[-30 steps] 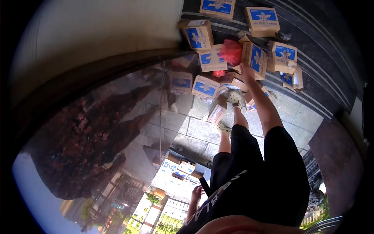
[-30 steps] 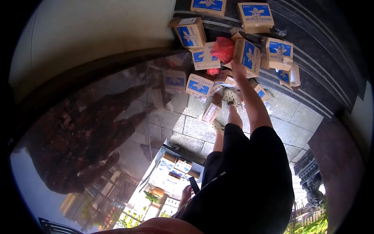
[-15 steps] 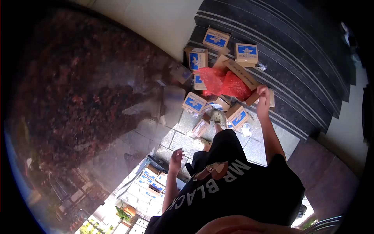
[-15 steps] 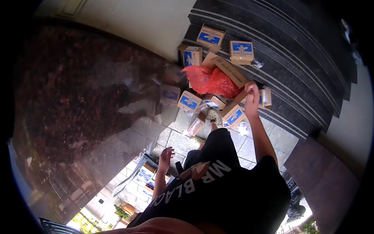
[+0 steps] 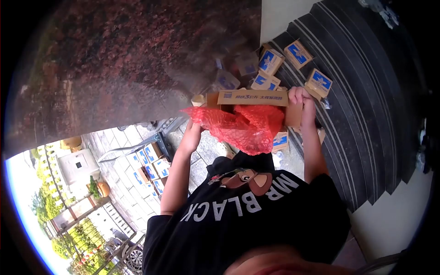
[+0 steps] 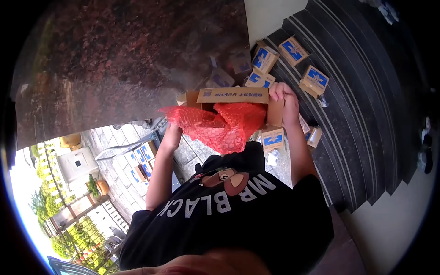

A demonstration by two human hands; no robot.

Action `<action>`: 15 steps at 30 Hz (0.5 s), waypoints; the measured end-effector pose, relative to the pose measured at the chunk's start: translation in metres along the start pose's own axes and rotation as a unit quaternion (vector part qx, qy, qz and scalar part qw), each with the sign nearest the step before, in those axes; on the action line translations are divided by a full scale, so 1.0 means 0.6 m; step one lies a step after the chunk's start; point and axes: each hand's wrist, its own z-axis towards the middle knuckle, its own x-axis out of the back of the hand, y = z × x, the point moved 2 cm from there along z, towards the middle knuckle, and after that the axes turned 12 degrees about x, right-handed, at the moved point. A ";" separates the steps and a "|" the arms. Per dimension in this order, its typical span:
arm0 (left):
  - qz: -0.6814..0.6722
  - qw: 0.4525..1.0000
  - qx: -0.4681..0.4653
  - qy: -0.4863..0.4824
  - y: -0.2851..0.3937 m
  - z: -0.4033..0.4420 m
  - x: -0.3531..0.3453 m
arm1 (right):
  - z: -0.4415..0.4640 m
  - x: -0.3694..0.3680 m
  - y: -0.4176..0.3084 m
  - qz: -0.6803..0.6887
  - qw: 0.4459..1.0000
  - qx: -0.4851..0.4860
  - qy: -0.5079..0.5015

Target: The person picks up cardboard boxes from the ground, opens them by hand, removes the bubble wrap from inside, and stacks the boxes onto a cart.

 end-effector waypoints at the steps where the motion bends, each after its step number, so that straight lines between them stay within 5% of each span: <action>1: -0.039 0.999 0.002 0.012 -0.020 -0.007 0.022 | -0.004 -0.015 0.004 0.011 0.999 -0.025 -0.026; 5: -0.013 1.000 -0.024 0.009 0.011 -0.111 0.052 | -0.028 -0.097 0.004 0.090 0.989 -0.075 -0.088; 7: 0.178 0.970 -0.163 0.033 0.001 -0.166 0.058 | -0.050 -0.136 0.005 0.127 0.982 -0.100 -0.096; 9: 0.247 0.957 -0.144 0.059 -0.030 -0.217 0.084 | -0.078 -0.178 0.007 0.172 0.971 -0.119 -0.116; 11: 0.390 0.825 -0.380 0.151 -0.118 -0.235 0.128 | -0.111 -0.220 0.005 0.160 0.968 -0.120 -0.151; 12: 0.384 0.827 -0.377 0.161 -0.135 -0.261 0.129 | -0.132 -0.244 0.004 0.151 0.967 -0.113 -0.171; 13: 0.231 0.912 -0.297 0.165 -0.151 -0.282 0.129 | -0.154 -0.268 0.004 0.166 0.964 -0.115 -0.175; 15: 0.030 0.983 -0.128 0.131 -0.176 -0.347 0.147 | -0.195 -0.306 -0.001 0.046 0.972 -0.102 -0.207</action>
